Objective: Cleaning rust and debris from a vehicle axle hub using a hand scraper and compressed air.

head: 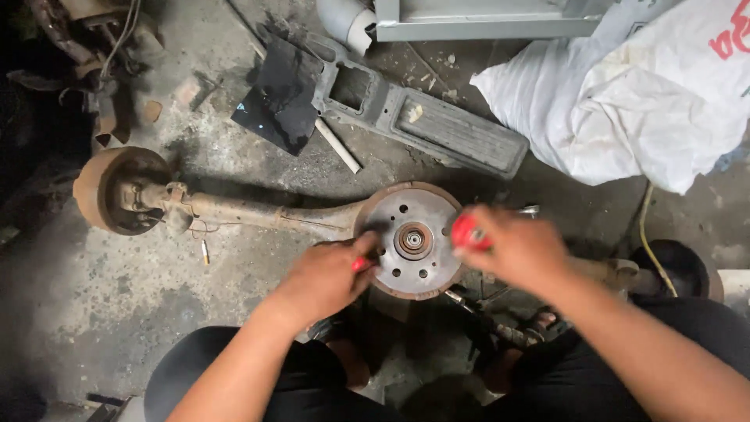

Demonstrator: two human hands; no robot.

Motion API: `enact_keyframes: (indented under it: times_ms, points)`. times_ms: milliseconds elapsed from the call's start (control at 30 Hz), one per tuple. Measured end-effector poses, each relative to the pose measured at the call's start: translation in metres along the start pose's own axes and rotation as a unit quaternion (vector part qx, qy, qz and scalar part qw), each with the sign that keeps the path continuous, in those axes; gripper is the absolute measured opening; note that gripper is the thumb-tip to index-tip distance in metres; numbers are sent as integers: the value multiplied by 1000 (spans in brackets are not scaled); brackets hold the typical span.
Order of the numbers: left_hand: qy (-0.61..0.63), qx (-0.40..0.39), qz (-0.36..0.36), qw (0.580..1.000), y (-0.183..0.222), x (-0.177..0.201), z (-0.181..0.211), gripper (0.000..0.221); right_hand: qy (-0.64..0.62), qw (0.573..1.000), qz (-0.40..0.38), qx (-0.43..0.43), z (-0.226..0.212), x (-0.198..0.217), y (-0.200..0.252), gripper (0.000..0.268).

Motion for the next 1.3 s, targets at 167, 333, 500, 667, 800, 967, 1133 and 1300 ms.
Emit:
enact_keyframes:
  times_ms: [167,333,500,667,800,967,1133,1300]
  points:
    - [207,-82,61,973,-16,-23,24,26,51,996,65,-38,30,4,-2,63]
    - [31,-67,204,976,-49,-40,1,25,39,998,35,-41,29,8,-3,65]
    - [62,-84,206,973,-44,-40,16,19,6,1000,18,-9,19,11,-2,60]
    - [84,-64,247,963,-35,-18,10,17,-27,999,-7,21,-5,6,3,62]
    - [15,-63,188,980,-41,-24,10,22,-17,993,10,120,-25,-26,7,65]
    - [85,-26,237,968,-29,-4,1,21,-57,996,-20,62,-12,5,-9,68]
    - [36,-32,78,996,-37,-25,1,26,-65,995,75,14,-5,4,-21,65]
    - [72,25,164,984,-35,-1,-9,28,-1,987,89,134,-35,-33,-11,67]
Point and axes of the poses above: each hand's wrist, its own y-axis away from the middle knuckle, its own x-axis out of the back of the hand, z = x × y, the point moved 4 cm from there along -y, towards the middle knuckle, and after that the axes turned 3 degrees about x, right-handed, at the moved point
